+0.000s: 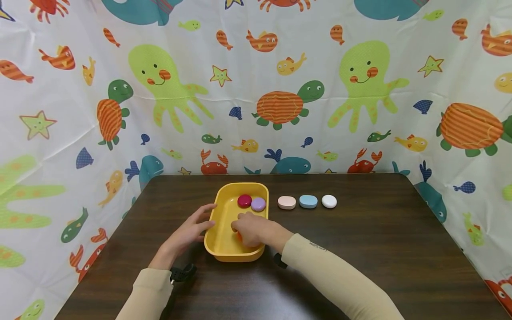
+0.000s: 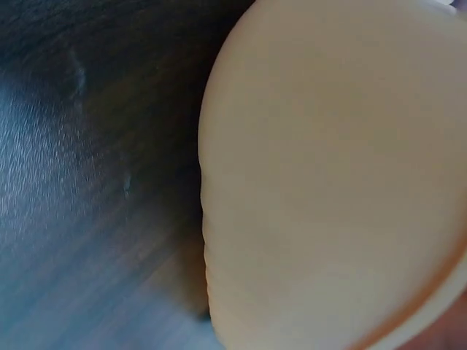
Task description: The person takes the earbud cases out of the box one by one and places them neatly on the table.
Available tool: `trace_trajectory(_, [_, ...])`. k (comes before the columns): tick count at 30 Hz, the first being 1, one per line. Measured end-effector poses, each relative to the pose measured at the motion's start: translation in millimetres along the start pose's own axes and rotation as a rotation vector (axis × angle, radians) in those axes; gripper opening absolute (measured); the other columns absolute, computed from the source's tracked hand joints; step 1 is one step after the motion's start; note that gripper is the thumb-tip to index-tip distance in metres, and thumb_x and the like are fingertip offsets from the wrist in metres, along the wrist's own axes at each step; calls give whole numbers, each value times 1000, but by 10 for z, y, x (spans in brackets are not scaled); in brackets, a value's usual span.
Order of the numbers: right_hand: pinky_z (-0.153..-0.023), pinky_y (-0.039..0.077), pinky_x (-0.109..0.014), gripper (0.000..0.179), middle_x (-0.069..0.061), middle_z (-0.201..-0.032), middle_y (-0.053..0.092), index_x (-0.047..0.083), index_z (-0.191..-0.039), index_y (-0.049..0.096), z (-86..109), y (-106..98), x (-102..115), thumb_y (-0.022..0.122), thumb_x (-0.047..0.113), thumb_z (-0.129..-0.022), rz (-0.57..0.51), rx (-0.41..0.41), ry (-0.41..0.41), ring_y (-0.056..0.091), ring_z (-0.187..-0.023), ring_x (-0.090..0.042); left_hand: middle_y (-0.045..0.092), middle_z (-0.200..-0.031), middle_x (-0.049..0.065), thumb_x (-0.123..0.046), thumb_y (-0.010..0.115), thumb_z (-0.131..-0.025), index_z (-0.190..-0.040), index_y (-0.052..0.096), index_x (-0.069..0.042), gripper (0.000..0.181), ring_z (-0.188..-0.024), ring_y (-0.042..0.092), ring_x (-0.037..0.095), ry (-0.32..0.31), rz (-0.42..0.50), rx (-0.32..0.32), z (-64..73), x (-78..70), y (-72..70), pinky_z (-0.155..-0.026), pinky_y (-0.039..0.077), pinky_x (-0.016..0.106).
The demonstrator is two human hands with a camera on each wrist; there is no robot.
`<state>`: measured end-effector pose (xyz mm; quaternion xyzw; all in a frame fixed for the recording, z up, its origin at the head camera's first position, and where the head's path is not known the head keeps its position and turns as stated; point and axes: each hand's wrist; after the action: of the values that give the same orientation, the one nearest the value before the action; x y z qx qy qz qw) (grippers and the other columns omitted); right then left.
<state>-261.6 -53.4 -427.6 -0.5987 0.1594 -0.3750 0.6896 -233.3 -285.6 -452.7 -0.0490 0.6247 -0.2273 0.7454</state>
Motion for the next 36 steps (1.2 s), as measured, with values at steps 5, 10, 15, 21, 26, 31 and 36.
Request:
trace_trajectory(5, [-80, 52, -28, 38, 1, -104, 55, 21, -122, 67, -61, 44, 20, 80, 20, -86, 0, -20, 1, 50, -92, -16, 26, -161, 22, -28, 57, -104, -159, 27, -23, 63, -140, 39, 46, 4, -2, 3, -5, -5, -9, -101, 49, 58])
trace_trajectory(10, [-80, 51, -29, 37, 1, -105, 55, 22, -121, 68, -93, 75, 19, 79, 22, -86, 9, -43, -10, 48, -94, -16, 26, -160, 22, -28, 57, -104, -159, 27, -23, 62, -139, 39, 46, 2, 3, 3, -15, -7, -4, -101, 49, 58])
trace_trajectory(15, [-79, 51, -29, 35, 2, -107, 55, 23, -121, 68, -107, 105, 23, 78, 25, -87, 31, -71, -21, 48, -95, -16, 27, -159, 23, -26, 56, -104, -158, 29, -22, 61, -138, 41, 46, 1, 7, 3, -29, -5, 2, -99, 51, 57])
trace_trajectory(21, [-78, 51, -26, 36, 2, -107, 53, 23, -121, 67, -108, 101, 27, 78, 28, -87, 21, -127, -42, 47, -96, -16, 27, -159, 23, -26, 56, -104, -158, 28, -22, 61, -137, 42, 46, -2, 6, -3, -26, -5, -4, -99, 51, 56])
trace_trajectory(26, [-76, 49, -23, 39, 2, -107, 52, 21, -121, 67, -79, 34, 33, 79, 28, -85, 3, -174, -63, 46, -97, -16, 26, -160, 23, -25, 56, -105, -159, 28, -22, 61, -138, 40, 46, 2, -3, -9, -22, -13, -8, -100, 51, 57])
trace_trajectory(31, [-79, 49, -23, 40, 2, -109, 50, 21, -123, 66, -31, -27, 45, 79, 29, -86, -6, -201, -69, 45, -99, -15, 26, -160, 22, -26, 56, -104, -159, 27, -23, 61, -138, 41, 46, 4, -4, -15, -19, -16, -8, -99, 51, 55])
trace_trajectory(36, [-86, 49, -25, 44, 3, -112, 51, 22, -125, 66, 36, -74, 57, 81, 29, -84, -36, -227, -80, 45, -102, -14, 27, -160, 21, -27, 56, -104, -159, 26, -24, 63, -137, 42, 45, -7, -2, -13, -9, -14, 2, -99, 52, 54])
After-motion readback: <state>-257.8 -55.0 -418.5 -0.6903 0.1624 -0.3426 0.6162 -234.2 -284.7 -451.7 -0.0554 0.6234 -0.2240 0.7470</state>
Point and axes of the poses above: each hand's wrist, its own z-axis away from the middle knuckle, its own y-axis out of the palm, x = y × z
